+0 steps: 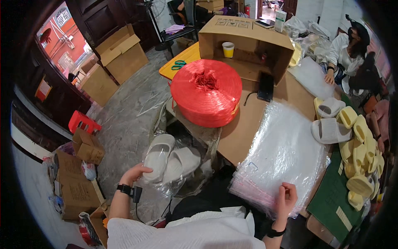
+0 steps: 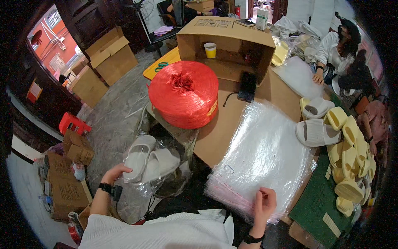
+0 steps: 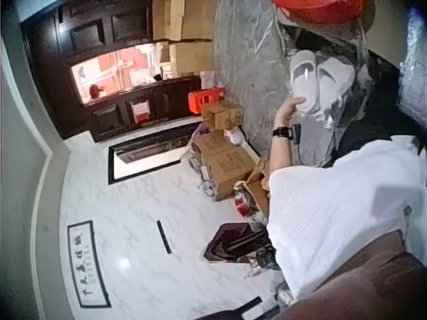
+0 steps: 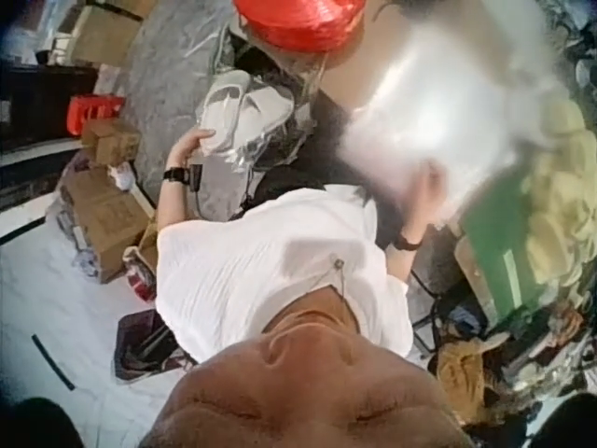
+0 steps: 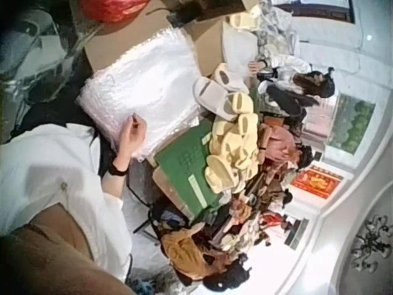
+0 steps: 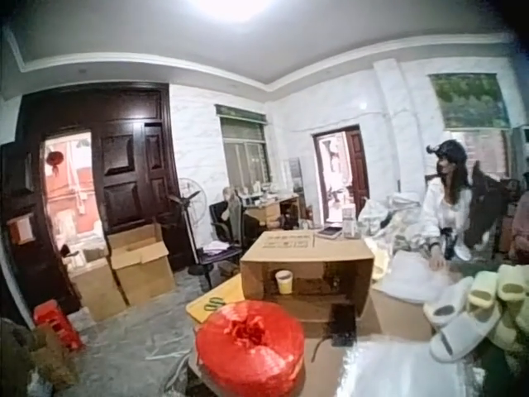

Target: Packaging and sorting sandals into plastic bags in a manufacturing facility.

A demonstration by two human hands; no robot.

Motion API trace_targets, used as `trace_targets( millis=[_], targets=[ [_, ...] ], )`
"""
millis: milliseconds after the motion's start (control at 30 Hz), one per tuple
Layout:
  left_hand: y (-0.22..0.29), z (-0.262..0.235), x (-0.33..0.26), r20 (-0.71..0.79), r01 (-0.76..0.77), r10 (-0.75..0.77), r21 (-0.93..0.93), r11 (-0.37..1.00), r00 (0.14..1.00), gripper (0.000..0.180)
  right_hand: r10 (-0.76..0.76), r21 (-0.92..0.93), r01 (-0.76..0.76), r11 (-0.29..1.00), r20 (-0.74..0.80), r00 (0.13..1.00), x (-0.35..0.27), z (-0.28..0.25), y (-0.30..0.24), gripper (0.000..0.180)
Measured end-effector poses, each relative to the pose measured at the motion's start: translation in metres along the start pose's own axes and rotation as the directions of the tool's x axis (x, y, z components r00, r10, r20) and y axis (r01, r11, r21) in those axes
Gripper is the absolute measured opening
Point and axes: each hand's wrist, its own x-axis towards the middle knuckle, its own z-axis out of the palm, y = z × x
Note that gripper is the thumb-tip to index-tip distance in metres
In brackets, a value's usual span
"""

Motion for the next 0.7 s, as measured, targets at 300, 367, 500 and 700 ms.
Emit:
trace_targets(
  millis=[300, 367, 500, 700],
  targets=[
    [0.040, 0.096, 0.141, -0.335, -0.062, 0.166, 0.301, 0.951, 0.928, 0.025, -0.015, -0.081, 0.015, 0.997, 0.003, 1.000, -0.005, 0.005, -0.001, 0.006],
    [0.034, 0.093, 0.190, -0.320, -0.117, 0.262, 0.407, 0.906, 0.911, 0.026, -0.030, -0.132, 0.028, 0.991, -0.017, 0.999, -0.006, 0.002, -0.001, 0.005],
    [-0.004, 0.004, 0.273, -0.319, -0.027, 0.401, 0.753, 0.658, 0.859, 0.030, -0.077, -0.105, 0.074, 0.992, -0.023, 0.997, -0.001, 0.021, -0.001, 0.004],
    [-0.068, 0.041, 0.353, 0.074, 0.007, 0.618, 0.992, -0.128, 0.783, 0.032, -0.093, -0.247, 0.068, 0.967, -0.090, 0.992, -0.002, 0.014, 0.002, 0.005]
  ],
)
